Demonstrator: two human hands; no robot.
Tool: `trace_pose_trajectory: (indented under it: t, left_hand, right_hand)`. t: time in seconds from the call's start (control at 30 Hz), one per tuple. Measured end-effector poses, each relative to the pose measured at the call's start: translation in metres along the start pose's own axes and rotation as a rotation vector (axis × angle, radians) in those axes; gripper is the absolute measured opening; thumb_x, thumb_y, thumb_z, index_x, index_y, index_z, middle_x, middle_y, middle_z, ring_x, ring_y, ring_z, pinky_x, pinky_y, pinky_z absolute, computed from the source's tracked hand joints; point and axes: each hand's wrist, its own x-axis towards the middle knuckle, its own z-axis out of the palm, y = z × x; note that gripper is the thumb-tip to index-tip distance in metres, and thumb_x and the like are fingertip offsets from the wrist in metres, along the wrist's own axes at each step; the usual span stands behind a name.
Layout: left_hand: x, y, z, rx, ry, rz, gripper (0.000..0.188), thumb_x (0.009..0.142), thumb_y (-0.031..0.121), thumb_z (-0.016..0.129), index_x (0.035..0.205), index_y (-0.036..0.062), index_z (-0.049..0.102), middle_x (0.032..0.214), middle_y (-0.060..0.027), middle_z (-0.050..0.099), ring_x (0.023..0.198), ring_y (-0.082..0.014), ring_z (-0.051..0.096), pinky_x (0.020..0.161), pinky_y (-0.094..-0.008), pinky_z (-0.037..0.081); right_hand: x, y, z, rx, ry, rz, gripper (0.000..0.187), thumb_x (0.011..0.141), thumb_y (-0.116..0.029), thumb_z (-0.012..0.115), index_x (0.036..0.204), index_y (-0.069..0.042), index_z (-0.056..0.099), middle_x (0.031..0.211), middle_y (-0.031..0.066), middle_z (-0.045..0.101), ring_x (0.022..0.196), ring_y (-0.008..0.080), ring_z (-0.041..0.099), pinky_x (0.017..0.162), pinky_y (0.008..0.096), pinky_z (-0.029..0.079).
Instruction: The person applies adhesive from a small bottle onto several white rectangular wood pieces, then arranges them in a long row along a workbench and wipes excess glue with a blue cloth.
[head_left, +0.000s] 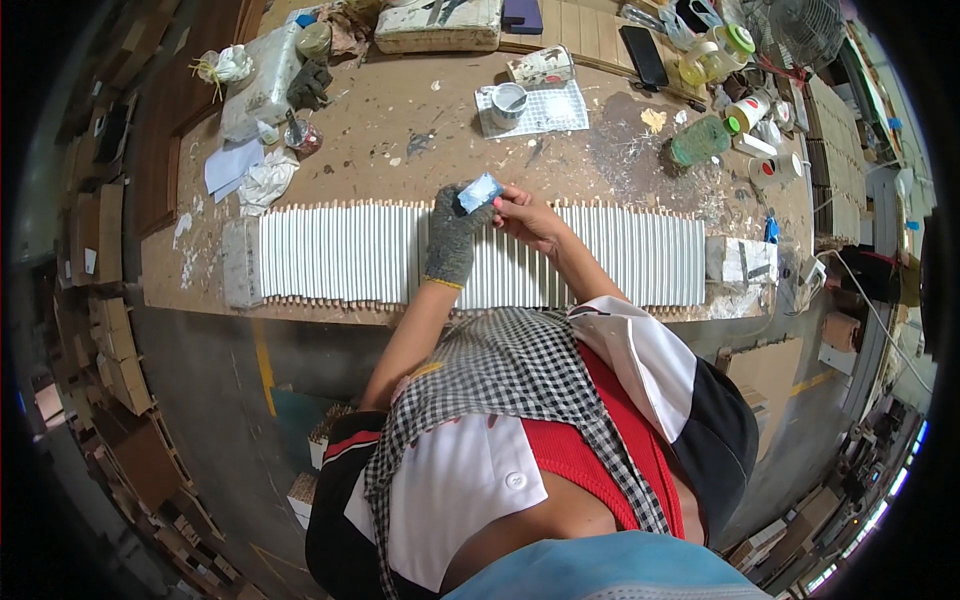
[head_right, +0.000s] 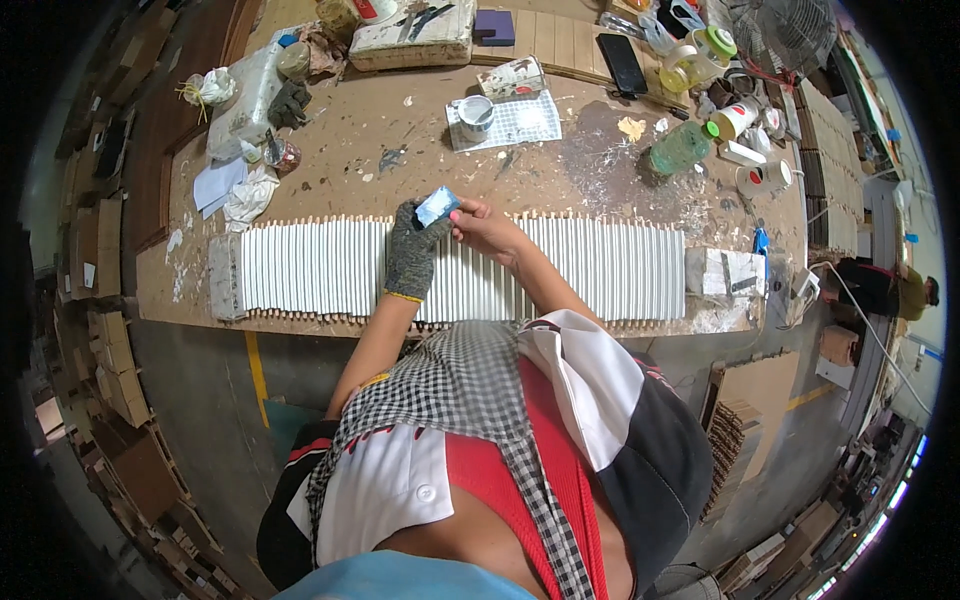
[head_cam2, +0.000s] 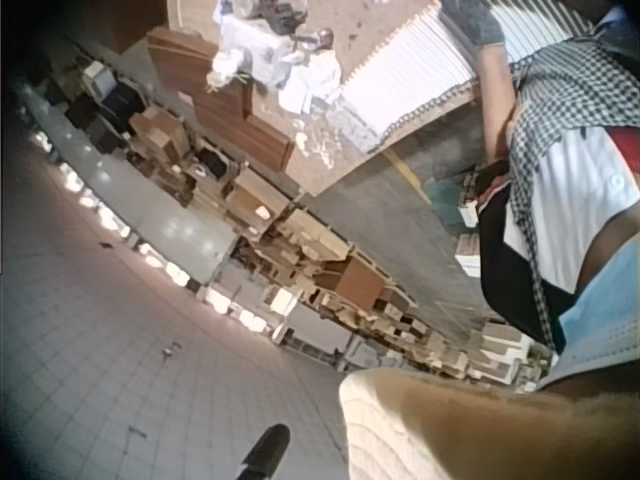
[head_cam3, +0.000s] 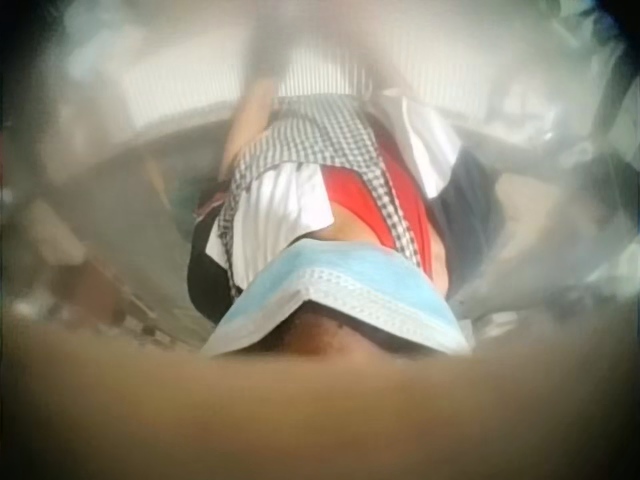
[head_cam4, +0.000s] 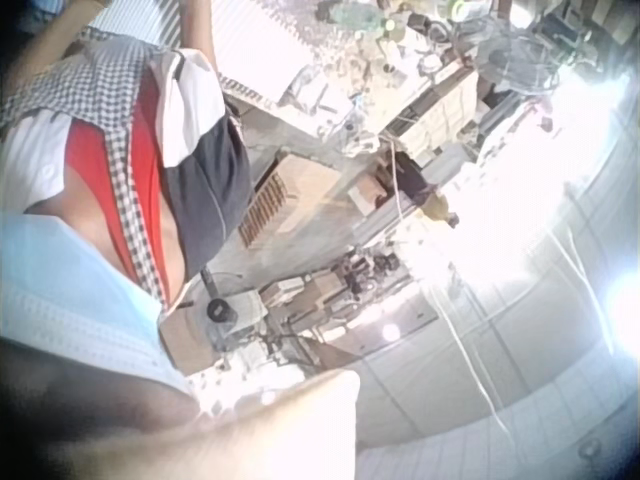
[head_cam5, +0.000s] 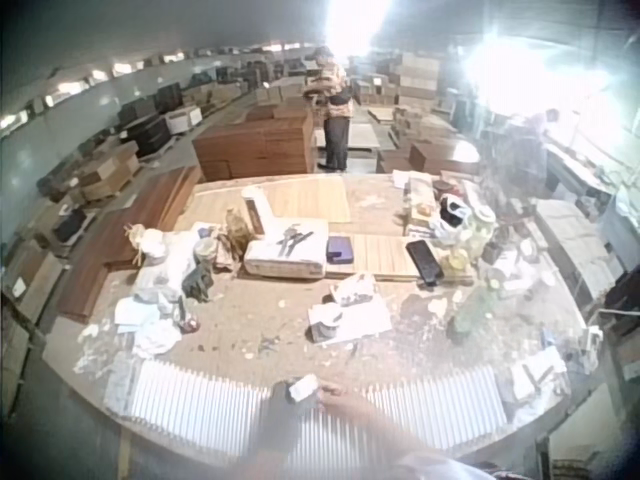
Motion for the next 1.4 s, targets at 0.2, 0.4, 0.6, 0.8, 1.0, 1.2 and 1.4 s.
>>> trace_pose_trajectory:
  t: [0.2, 0.4, 0.6, 0.8, 1.0, 1.2, 1.4]
  left_hand:
    - [-0.038, -0.013, -0.021, 0.632, 0.097, 0.407, 0.069, 0.083, 0.028, 0.080, 0.135, -0.0004, 0.047, 0.131, -0.0172, 0.054, 0.123, -0.0286, 0.051, 0.104, -0.0399, 0.043]
    - [-0.091, -0.018, -0.069, 1.594, -0.162, 0.477, 0.086, 0.087, 0.063, 0.053, 0.150, 0.0063, 0.034, 0.161, -0.0200, 0.018, 0.148, -0.0411, 0.014, 0.118, -0.0592, 0.009]
    - [-0.185, -0.026, -0.130, 1.542, 0.348, 0.428, 0.081, 0.092, 0.057, 0.053, 0.152, 0.0071, 0.031, 0.161, -0.0227, 0.014, 0.148, -0.0435, 0.010, 0.119, -0.0577, 0.005]
    - [-0.270, -0.059, -0.162, 1.282, 0.856, 0.248, 0.079, 0.093, 0.048, 0.062, 0.151, 0.0069, 0.029, 0.159, -0.0259, 0.014, 0.145, -0.0459, 0.017, 0.114, -0.0578, 0.025]
    - [-0.272, -0.073, -0.239, 1.054, 0.987, 0.128, 0.080, 0.095, 0.039, 0.062, 0.152, -0.0006, 0.021, 0.157, -0.0283, 0.016, 0.143, -0.0466, 0.022, 0.114, -0.0520, 0.027]
    - [-0.203, -0.071, -0.364, 1.056, 1.056, 0.348, 0.073, 0.099, 0.040, 0.055, 0.150, -0.0027, 0.025, 0.153, -0.0305, 0.024, 0.139, -0.0467, 0.029, 0.113, -0.0528, 0.029]
    - [-0.162, -0.063, -0.442, 1.221, 0.982, 0.467, 0.068, 0.098, 0.042, 0.053, 0.149, 0.0023, 0.031, 0.145, -0.0272, 0.039, 0.132, -0.0479, 0.037, 0.108, -0.0566, 0.033]
  right_hand:
    - [0.017, -0.047, -0.046, -0.469, 0.349, -0.163, 0.032, 0.089, -0.018, 0.069, 0.116, 0.000, 0.065, 0.104, 0.0086, 0.071, 0.080, 0.0165, 0.068, 0.073, 0.0281, 0.056]
    - [0.068, -0.120, -0.160, -1.684, 0.969, -0.644, 0.043, 0.089, -0.039, 0.067, 0.103, 0.002, 0.068, 0.096, 0.0225, 0.068, 0.087, 0.0406, 0.065, 0.077, 0.0464, 0.051]
    - [0.093, -0.094, -0.144, -2.069, 0.820, -0.597, 0.035, 0.091, -0.040, 0.063, 0.105, -0.008, 0.068, 0.103, 0.0193, 0.064, 0.093, 0.0401, 0.062, 0.077, 0.0500, 0.050]
    - [0.077, -0.110, -0.136, -1.199, 0.843, -0.695, 0.033, 0.096, -0.035, 0.061, 0.096, -0.003, 0.071, 0.083, 0.0129, 0.068, 0.068, 0.0263, 0.064, 0.063, 0.0352, 0.051]
    - [0.061, 0.006, -0.046, -0.167, 0.269, -0.315, 0.026, 0.101, -0.029, 0.057, 0.106, -0.003, 0.057, 0.077, 0.0008, 0.056, 0.066, 0.0104, 0.051, 0.062, 0.0210, 0.045]
    - [0.135, 0.127, 0.162, -0.418, -0.052, -0.111, 0.030, 0.102, -0.029, 0.055, 0.110, 0.000, 0.057, 0.092, 0.0035, 0.057, 0.085, 0.0107, 0.052, 0.081, 0.0265, 0.044]
    - [0.294, 0.179, 0.275, -1.230, -0.101, -0.353, 0.035, 0.100, -0.028, 0.052, 0.119, 0.001, 0.055, 0.107, 0.0132, 0.062, 0.098, 0.0225, 0.057, 0.091, 0.0319, 0.044]
